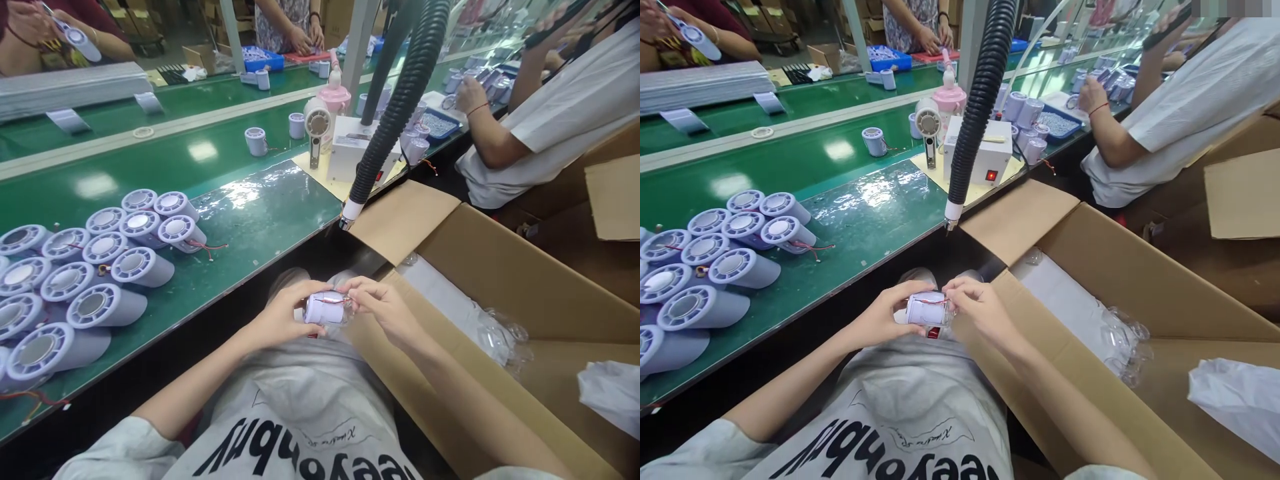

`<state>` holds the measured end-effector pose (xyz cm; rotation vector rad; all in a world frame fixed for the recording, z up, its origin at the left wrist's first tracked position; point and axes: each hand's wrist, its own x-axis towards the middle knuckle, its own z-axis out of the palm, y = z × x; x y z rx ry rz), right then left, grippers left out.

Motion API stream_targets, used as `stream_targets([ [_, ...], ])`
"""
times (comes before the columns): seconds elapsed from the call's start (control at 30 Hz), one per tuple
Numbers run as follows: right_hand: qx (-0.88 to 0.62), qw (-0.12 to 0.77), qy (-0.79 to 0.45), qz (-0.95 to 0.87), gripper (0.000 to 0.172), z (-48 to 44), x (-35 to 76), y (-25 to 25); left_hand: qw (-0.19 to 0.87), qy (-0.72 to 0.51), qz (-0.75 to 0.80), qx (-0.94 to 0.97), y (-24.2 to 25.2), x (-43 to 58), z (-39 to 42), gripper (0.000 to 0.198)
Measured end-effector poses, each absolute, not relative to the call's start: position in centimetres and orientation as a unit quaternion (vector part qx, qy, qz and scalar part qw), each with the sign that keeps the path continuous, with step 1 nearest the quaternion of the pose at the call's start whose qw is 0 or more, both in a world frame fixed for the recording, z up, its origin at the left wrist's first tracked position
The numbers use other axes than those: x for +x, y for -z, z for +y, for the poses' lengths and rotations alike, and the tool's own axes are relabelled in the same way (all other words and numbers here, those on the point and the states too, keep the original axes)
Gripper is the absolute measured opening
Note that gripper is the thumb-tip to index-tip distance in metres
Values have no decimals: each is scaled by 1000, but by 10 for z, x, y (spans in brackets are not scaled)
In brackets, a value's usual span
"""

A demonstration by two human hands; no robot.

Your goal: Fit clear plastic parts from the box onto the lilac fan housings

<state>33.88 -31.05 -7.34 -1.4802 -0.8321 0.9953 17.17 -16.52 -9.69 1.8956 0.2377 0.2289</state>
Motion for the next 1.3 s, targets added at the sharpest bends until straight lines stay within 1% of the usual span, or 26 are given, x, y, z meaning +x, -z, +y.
stream_targets([
  [0.07,-592,570,-450,-351,31,-313,341,75,639,-77,112,757,93,170,-167,68],
  [0.13,-578,558,-423,-418,18,-316,341,75,703,-66,127,697,90,168,-169,66],
  [0.17,-582,540,-386,-469,21,-318,341,76,729,-64,136,668,89,168,-170,65],
  [0.23,-593,495,-299,-560,38,-323,341,76,762,-55,154,627,87,167,-171,65],
  [0.27,-598,476,-265,-588,42,-326,340,77,770,-46,160,616,87,166,-171,65],
  [0.33,-600,456,-240,-612,48,-330,340,77,772,-33,160,614,86,165,-171,68],
  [0.4,-604,446,-261,-607,55,-334,340,77,756,-31,145,638,84,163,-170,72],
  [0.47,-607,448,-298,-585,57,-336,340,74,732,-40,128,668,82,162,-168,75],
  [0.63,-605,467,-368,-530,41,-336,337,65,700,-52,84,707,76,161,-168,74],
  [0.7,-599,477,-389,-512,38,-335,337,62,692,-54,75,716,75,160,-168,74],
  [0.93,-582,501,-460,-446,33,-335,335,61,671,-57,65,736,73,159,-169,75],
  [1.07,-562,507,-502,-419,35,-334,335,62,669,-58,54,739,74,158,-169,75],
  [1.3,-546,527,-539,-366,35,-331,333,66,667,-63,48,741,74,158,-168,75],
])
